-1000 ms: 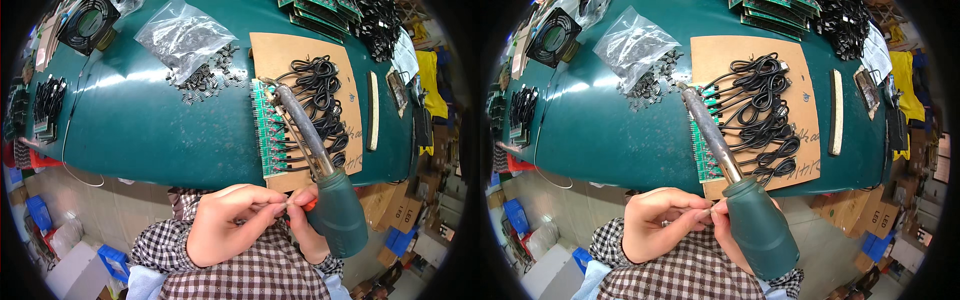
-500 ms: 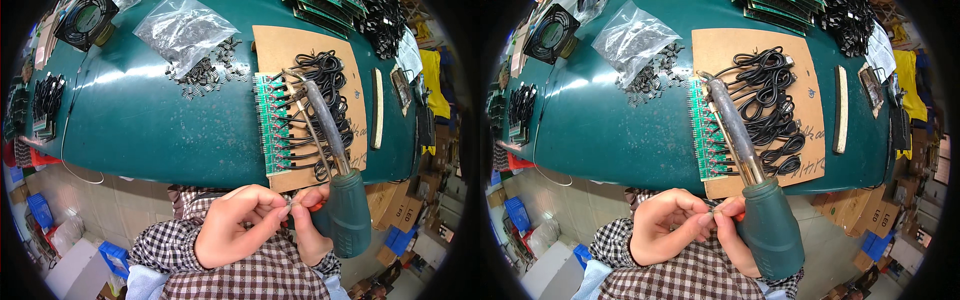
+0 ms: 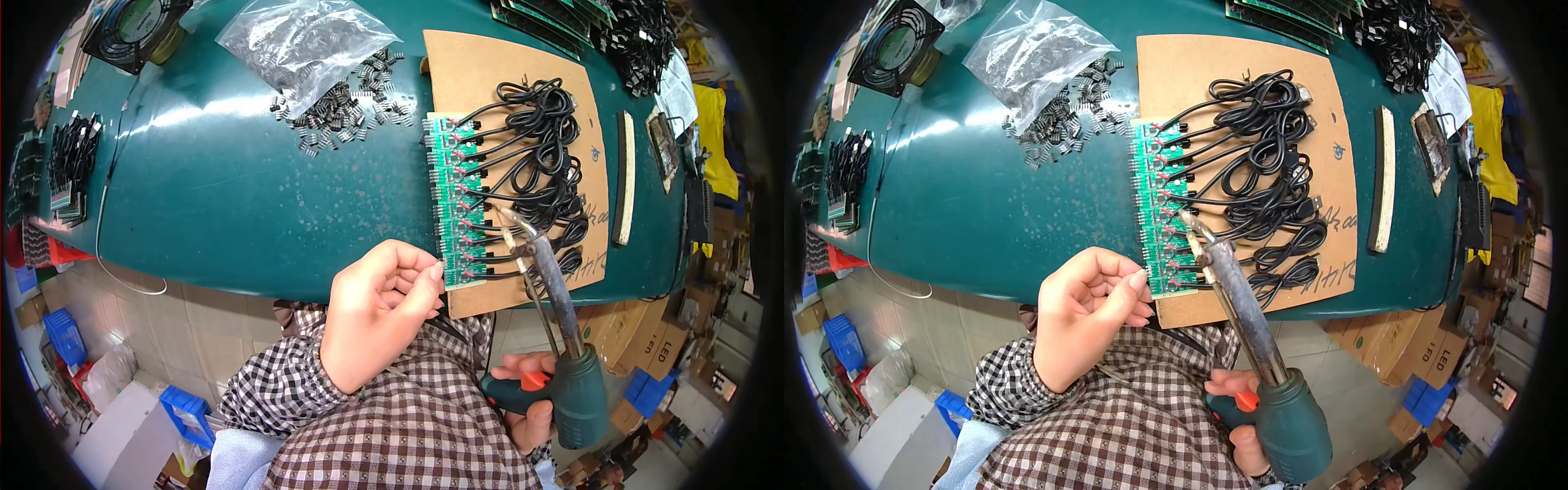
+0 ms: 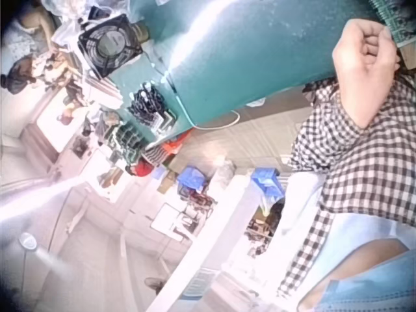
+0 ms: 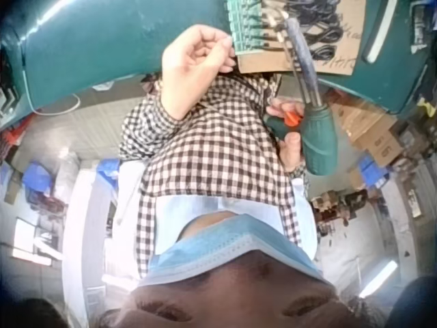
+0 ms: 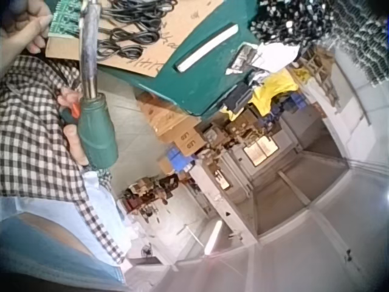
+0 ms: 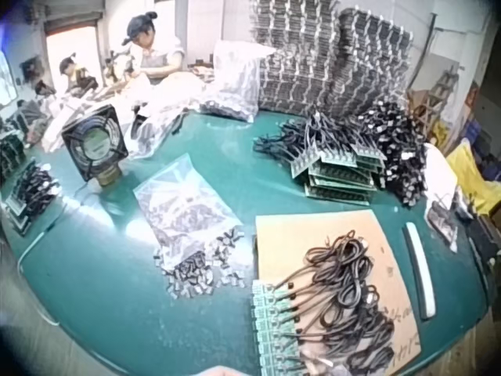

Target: The person attaches electronic components onto circuit boards and solders them using a soldering tool. The person then stacks the completed circuit boards, sets a new board on the workspace, and solders components onto it.

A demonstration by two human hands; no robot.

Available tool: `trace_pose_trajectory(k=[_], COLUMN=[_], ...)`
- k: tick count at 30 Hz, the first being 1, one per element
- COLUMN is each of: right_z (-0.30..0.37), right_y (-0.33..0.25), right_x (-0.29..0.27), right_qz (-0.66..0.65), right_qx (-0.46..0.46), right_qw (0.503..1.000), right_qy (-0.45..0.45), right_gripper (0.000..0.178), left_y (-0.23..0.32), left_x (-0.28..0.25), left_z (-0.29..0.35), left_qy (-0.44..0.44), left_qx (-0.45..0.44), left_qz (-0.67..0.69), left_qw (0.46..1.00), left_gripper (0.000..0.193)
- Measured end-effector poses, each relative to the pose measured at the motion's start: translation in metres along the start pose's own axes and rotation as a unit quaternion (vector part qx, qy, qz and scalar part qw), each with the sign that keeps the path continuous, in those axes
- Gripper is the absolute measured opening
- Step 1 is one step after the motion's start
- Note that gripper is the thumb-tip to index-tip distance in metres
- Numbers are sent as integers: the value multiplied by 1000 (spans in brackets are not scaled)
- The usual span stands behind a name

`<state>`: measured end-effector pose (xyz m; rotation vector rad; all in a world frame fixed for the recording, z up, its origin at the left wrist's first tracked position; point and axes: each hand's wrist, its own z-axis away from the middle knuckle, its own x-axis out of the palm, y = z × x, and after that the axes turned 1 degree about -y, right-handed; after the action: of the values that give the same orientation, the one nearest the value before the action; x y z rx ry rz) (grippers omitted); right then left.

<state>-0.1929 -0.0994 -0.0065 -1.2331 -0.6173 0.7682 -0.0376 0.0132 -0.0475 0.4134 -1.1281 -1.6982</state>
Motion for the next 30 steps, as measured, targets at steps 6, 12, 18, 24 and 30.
trace_pose_trajectory(k=[6,12,18,24,30], right_z=[7,15,28,27,27], right_y=[5,11,19,15,18], right_x=[-8,-13,-27,-26,-27], right_qz=[59,65,32,29,32], right_qx=[0,6,48,53,40], right_qw=[998,997,998,998,999], right_qy=[1,29,33,7,-2], right_gripper=[61,57,58,55,53], left_y=[-6,-7,-5,-6,-7], left_x=[3,1,0,0,-1], left_z=[0,0,-1,-1,0], left_qy=[23,5,1,-3,3], left_qx=[12,0,4,-2,-4], left_qz=[42,76,65,69,78], left_qw=[999,997,998,998,997], left_gripper=[10,12,12,12,12])
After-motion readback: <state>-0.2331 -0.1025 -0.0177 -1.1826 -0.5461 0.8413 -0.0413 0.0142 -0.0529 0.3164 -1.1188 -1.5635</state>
